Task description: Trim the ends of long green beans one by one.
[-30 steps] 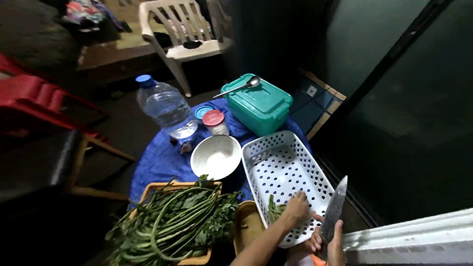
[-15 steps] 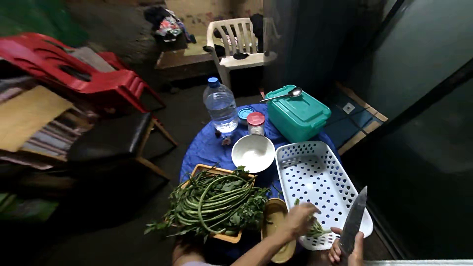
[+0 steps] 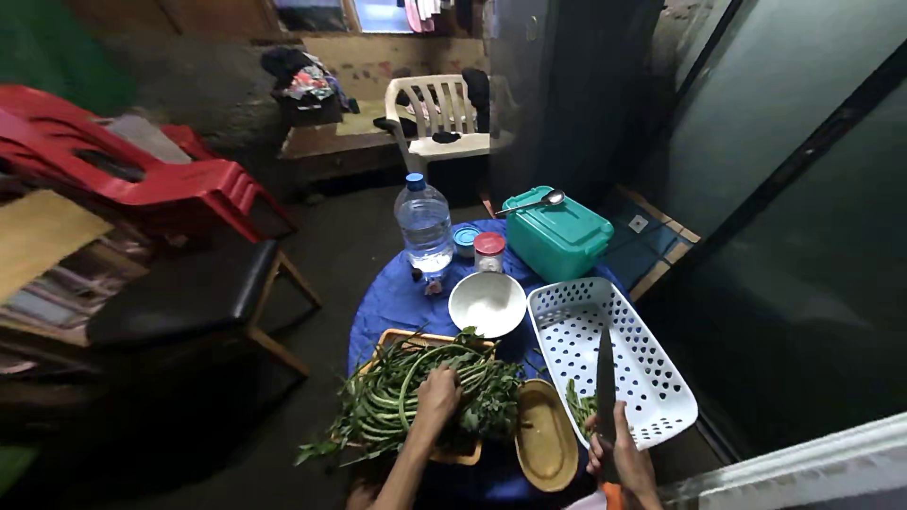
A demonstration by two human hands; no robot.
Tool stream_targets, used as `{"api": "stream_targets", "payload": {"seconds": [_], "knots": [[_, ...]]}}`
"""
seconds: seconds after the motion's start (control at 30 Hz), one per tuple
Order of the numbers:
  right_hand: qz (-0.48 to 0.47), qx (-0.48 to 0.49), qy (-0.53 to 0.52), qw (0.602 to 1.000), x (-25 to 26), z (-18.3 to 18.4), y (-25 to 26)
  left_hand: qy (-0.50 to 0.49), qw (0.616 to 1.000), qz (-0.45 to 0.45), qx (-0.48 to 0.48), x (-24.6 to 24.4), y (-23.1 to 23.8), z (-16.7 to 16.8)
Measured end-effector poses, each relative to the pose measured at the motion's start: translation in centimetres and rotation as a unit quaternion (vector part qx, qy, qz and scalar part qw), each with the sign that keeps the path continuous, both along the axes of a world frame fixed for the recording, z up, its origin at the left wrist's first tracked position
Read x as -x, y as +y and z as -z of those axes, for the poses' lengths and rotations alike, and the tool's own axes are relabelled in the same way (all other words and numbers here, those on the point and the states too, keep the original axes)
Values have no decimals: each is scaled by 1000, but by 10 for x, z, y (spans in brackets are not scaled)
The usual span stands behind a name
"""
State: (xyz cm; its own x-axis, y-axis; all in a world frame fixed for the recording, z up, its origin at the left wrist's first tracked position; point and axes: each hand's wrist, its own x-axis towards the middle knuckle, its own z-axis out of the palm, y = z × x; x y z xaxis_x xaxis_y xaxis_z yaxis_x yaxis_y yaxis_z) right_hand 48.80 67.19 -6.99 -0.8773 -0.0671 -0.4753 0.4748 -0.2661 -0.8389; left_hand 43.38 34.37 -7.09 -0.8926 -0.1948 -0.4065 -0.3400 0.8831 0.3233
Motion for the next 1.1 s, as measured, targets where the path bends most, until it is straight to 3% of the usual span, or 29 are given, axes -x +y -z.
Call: {"api": "stream_targets", "payload": {"seconds": [0.13, 0.27, 0.43, 0.57, 0.7, 0.8, 0.87, 1.03, 1.1], "knots": [[-14, -23, -6, 1000, -4, -15, -15, 2, 1000, 9, -1, 0, -8, -2], [-21, -33, -8, 999, -6, -21, -21, 113, 978, -35, -171, -8, -39, -2], [-20, 1, 31, 999, -1, -18, -36, 337, 873, -13, -352, -31, -46, -24], [-53, -5, 89, 995, 1, -25, -48, 475, 774, 10, -418, -37, -27, -76], [-61, -18, 114, 991, 0, -38, -53, 572, 676, 44, -462, -38, -15, -132], [-43, -38, 183, 981, -2, -43, -53, 595, 639, 55, -485, -54, 4, -170], [-32, -48, 227, 972, -2, -48, -50, 587, 656, 50, -472, -68, 20, -185], [-18, -33, 323, 946, -1, -82, -51, 461, 809, 39, -362, -95, 46, -170], [-16, -25, 355, 935, 1, -92, -56, 405, 849, 40, -337, -101, 54, -152]]}}
